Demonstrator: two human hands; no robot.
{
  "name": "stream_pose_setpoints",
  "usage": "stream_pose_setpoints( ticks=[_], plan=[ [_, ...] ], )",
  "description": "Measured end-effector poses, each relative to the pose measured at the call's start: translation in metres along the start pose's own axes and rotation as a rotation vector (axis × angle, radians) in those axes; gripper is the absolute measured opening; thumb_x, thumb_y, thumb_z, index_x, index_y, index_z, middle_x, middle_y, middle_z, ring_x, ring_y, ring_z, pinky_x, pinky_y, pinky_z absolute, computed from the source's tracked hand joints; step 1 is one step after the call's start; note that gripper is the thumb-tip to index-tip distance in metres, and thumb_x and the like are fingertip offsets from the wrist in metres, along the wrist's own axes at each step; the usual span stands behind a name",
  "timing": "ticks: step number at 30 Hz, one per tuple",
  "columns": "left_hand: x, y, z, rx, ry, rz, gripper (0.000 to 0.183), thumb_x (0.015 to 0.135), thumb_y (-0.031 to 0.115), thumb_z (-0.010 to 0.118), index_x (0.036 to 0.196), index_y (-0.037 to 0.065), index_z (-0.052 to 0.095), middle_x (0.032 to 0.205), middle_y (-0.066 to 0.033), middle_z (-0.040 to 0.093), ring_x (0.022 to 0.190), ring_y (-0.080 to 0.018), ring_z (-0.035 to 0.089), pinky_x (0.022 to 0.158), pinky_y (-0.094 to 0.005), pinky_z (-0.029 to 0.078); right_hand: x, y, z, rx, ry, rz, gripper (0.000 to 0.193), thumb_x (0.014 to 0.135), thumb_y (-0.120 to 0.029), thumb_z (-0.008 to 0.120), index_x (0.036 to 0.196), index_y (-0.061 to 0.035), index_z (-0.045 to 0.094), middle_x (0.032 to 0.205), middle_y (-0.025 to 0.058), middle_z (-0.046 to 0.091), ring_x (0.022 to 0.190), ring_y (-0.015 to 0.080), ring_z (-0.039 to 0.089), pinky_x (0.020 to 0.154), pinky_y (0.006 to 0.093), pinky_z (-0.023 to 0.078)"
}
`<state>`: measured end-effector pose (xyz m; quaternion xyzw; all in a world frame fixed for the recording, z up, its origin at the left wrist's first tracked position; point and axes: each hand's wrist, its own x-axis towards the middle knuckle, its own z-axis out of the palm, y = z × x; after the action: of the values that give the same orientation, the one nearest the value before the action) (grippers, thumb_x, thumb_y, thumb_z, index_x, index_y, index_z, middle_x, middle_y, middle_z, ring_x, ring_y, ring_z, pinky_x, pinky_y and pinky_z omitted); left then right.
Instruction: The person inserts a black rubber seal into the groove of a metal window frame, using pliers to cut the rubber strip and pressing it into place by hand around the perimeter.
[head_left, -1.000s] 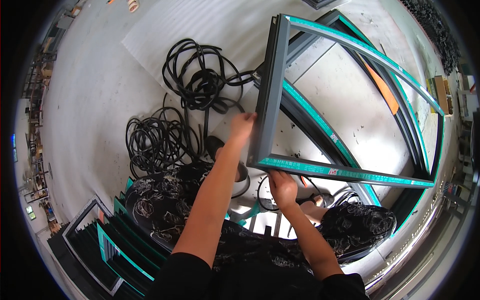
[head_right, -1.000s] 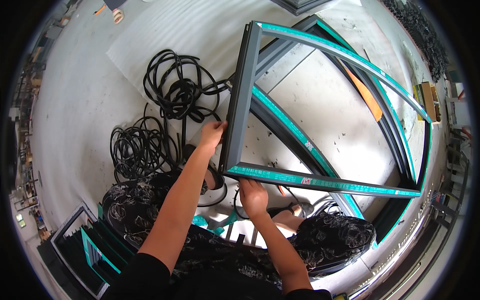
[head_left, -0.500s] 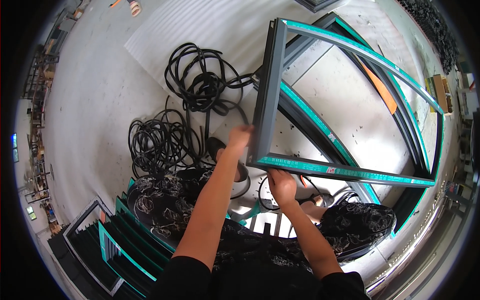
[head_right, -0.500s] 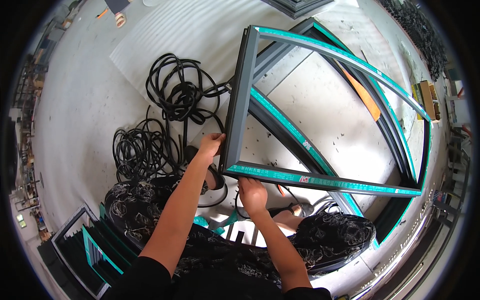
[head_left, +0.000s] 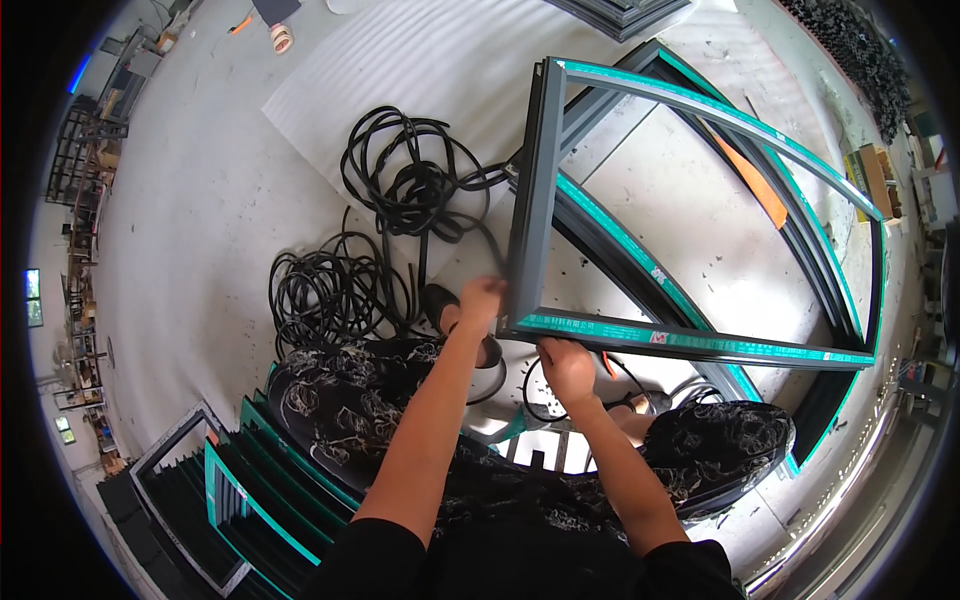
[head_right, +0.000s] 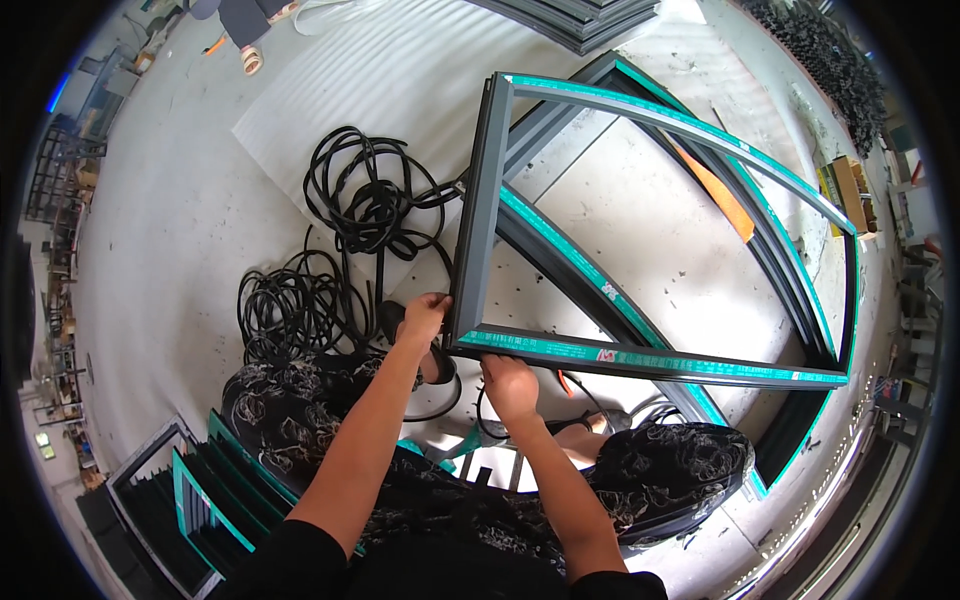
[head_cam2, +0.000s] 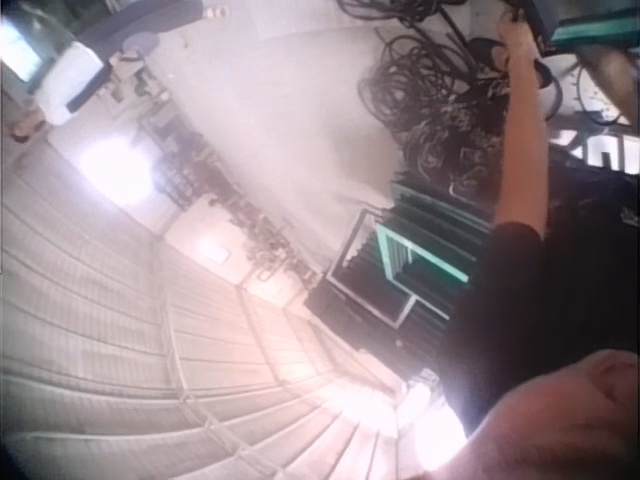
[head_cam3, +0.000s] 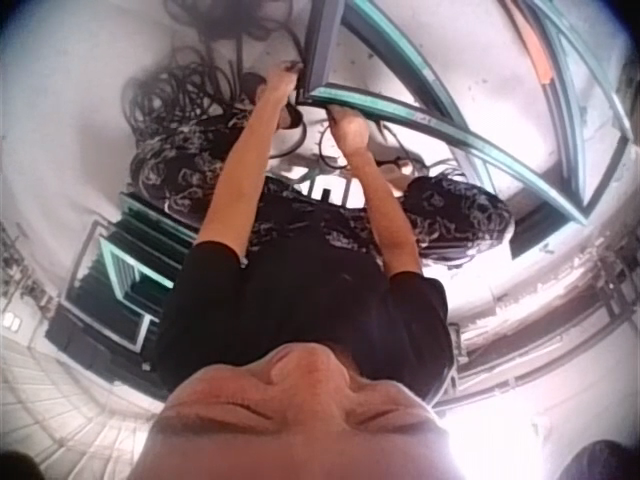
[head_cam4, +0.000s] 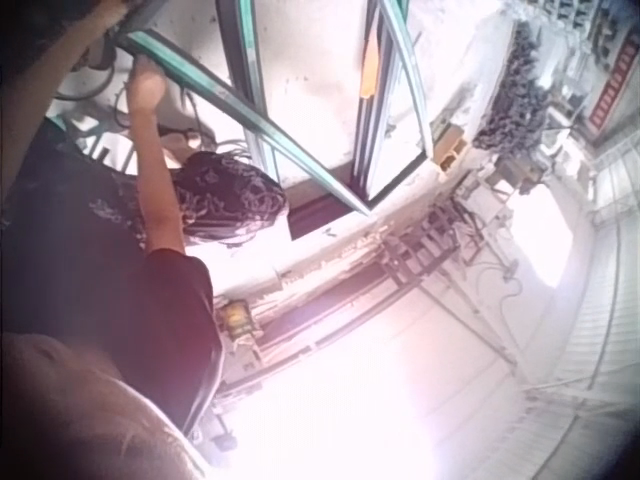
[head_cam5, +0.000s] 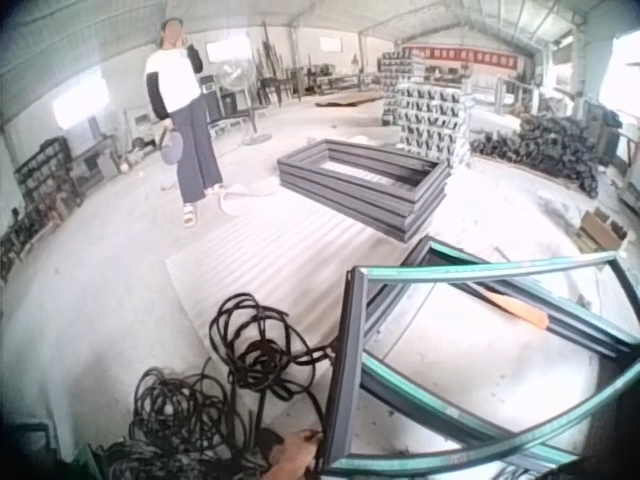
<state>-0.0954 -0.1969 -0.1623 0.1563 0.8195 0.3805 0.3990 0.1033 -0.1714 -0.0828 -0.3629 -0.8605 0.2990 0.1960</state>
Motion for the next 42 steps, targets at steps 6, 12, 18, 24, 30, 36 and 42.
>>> stream_pose_setpoints(
  ticks=[6,12,18,24,30,36,42],
  plan=[
    [-0.033,0.006,-0.017,-0.247,-0.168,-0.256,0.024,0.087,0.021,0.059,0.097,0.000,0.060,0.074,-0.0044,0.061,0.059,-0.0136,0.059,0.056,-0.0257,0.050,-0.001,0.005,0.001,0.000,0.003,-0.035,0.005,0.071,-0.013,0.062,0.072,-0.0092,0.059,0.064,0.0097,0.056,0.062,0.0294,0.056,0.055,0.0402,0.045],
    [-0.075,-0.002,-0.029,-0.497,-0.311,-0.430,0.027,0.090,0.019,0.052,0.106,-0.003,0.050,0.097,-0.0146,0.061,0.089,-0.0287,0.063,0.079,-0.0381,0.054,-0.002,0.001,0.002,-0.071,-0.024,-0.007,0.005,0.073,-0.014,0.062,0.074,-0.0096,0.059,0.068,0.0085,0.058,0.067,0.0284,0.057,0.059,0.0394,0.046],
    [-0.079,-0.026,-0.018,-0.661,-0.269,-0.362,0.021,0.089,0.014,0.052,0.104,-0.001,0.052,0.101,-0.0133,0.061,0.091,-0.0247,0.062,0.075,-0.0343,0.054,-0.008,-0.007,0.001,-0.120,-0.055,-0.001,0.007,0.073,-0.014,0.061,0.079,-0.0100,0.060,0.075,0.0078,0.057,0.072,0.0277,0.056,0.062,0.0381,0.047],
    [-0.063,-0.002,-0.016,0.025,0.138,0.349,0.012,0.075,0.005,0.066,0.080,-0.003,0.060,0.064,-0.0052,0.061,0.053,-0.0125,0.056,0.051,-0.0238,0.044,-0.006,-0.004,0.002,-0.117,-0.046,-0.019,0.008,0.072,-0.012,0.063,0.079,-0.0085,0.061,0.076,0.0085,0.057,0.071,0.0289,0.056,0.061,0.0391,0.047],
    [-0.056,-0.002,-0.013,0.128,0.129,0.361,0.014,0.071,0.009,0.068,0.078,0.000,0.059,0.060,-0.0073,0.060,0.049,-0.0115,0.055,0.047,-0.0247,0.041,-0.009,0.000,0.003,-0.139,-0.034,-0.010,0.007,0.071,-0.012,0.063,0.078,-0.0091,0.061,0.075,0.0082,0.057,0.069,0.0285,0.057,0.060,0.0387,0.047],
    [-0.054,-0.007,-0.007,0.031,0.190,0.315,0.014,0.074,0.011,0.068,0.078,0.000,0.060,0.061,-0.0049,0.060,0.046,-0.0113,0.054,0.046,-0.0239,0.046,-0.009,0.000,0.004,-0.148,-0.018,-0.029,0.006,0.071,-0.011,0.062,0.077,-0.0095,0.060,0.074,0.0081,0.056,0.068,0.0285,0.056,0.058,0.0388,0.046],
    [-0.060,-0.001,-0.011,-0.203,-0.008,0.042,0.015,0.080,0.011,0.063,0.087,-0.001,0.059,0.079,-0.0068,0.060,0.064,-0.0144,0.060,0.051,-0.0243,0.053,-0.008,-0.004,0.004,-0.207,0.010,-0.029,0.001,0.070,-0.011,0.058,0.070,-0.0109,0.057,0.072,0.0054,0.055,0.068,0.0247,0.056,0.058,0.0354,0.047]
  ],
)
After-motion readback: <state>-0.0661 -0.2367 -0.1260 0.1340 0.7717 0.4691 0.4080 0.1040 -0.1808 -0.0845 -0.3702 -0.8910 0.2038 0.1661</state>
